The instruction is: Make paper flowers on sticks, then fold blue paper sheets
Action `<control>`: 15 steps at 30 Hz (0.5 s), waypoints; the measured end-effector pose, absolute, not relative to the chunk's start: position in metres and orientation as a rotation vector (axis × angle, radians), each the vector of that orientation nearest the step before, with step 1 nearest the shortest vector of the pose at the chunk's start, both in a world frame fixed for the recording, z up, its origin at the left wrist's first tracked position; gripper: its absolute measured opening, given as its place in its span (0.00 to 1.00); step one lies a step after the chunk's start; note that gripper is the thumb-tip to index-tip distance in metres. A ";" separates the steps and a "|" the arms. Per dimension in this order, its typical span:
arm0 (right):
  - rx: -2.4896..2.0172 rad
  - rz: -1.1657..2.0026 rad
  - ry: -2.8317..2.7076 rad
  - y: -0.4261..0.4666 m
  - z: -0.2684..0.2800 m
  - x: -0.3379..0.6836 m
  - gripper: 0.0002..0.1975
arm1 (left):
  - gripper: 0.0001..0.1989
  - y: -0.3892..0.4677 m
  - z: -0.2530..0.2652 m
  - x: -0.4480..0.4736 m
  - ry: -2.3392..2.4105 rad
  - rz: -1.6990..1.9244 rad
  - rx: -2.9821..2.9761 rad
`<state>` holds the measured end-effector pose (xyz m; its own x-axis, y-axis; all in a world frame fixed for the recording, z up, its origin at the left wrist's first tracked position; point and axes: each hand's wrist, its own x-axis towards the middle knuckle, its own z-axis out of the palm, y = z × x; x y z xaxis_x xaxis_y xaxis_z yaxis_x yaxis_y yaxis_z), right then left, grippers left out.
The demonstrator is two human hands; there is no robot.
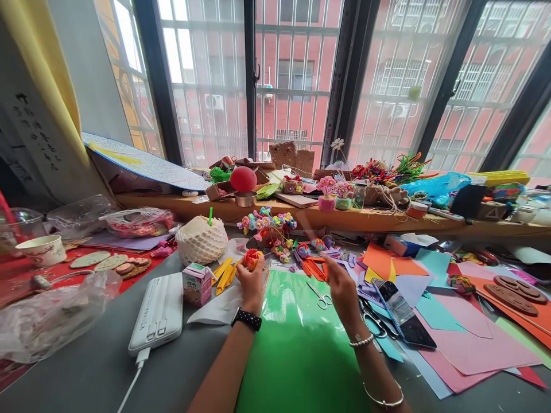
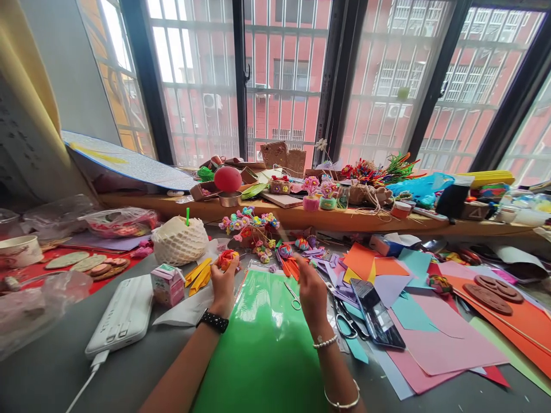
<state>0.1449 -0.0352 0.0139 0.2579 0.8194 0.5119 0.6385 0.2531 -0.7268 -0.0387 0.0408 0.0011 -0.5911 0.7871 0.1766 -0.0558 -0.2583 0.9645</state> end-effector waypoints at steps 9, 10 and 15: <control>-1.733 0.515 -2.022 -0.034 0.003 0.129 0.17 | 0.18 0.038 0.003 -0.035 1.424 1.849 0.910; -1.725 0.514 -2.013 -0.034 0.003 0.130 0.17 | 0.18 0.038 0.002 -0.035 1.424 1.848 0.930; -1.491 0.685 -1.717 -0.029 0.002 0.133 0.18 | 0.21 0.033 0.004 -0.035 1.462 1.864 1.098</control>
